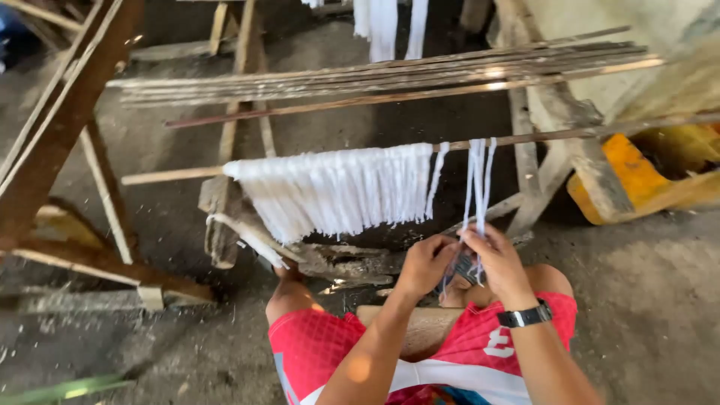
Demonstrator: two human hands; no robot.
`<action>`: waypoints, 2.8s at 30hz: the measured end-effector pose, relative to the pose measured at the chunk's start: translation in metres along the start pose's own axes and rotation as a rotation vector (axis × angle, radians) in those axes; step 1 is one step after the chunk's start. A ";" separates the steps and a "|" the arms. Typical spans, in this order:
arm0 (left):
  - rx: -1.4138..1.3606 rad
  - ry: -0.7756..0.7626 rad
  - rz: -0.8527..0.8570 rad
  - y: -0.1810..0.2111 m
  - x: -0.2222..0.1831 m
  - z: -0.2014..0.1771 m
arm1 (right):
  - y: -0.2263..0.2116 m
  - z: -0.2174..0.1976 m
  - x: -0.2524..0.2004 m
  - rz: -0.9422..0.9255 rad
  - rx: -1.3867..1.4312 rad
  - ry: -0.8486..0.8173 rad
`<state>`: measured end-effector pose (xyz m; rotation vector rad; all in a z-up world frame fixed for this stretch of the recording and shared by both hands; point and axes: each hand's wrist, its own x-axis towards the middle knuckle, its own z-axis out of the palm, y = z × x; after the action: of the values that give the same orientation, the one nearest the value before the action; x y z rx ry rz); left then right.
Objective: Manually separating and hanging white fiber loops onto a wooden rod for drying or processing.
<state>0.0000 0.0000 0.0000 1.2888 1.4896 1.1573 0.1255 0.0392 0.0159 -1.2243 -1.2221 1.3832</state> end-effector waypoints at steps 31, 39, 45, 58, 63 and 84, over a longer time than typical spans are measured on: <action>-0.294 -0.162 -0.056 0.001 0.001 -0.012 | -0.005 -0.007 0.001 0.031 0.188 -0.198; -0.281 -0.126 -0.110 0.019 -0.011 -0.017 | -0.009 -0.001 -0.009 0.015 0.029 -0.183; -0.054 -0.149 0.006 0.016 -0.010 -0.022 | 0.004 0.000 -0.004 -0.018 -0.014 -0.199; -0.049 -0.205 0.015 -0.003 -0.007 -0.019 | 0.002 0.005 -0.007 -0.094 -0.175 -0.135; -0.205 -0.233 -0.011 -0.007 -0.015 -0.023 | -0.005 0.006 -0.013 0.010 0.079 -0.164; -0.321 -0.246 -0.106 -0.018 -0.031 -0.007 | 0.005 -0.001 -0.009 -0.003 0.179 -0.207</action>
<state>-0.0066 -0.0325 -0.0155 1.0742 1.1267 1.0748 0.1271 0.0300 0.0119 -0.9745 -1.2086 1.6112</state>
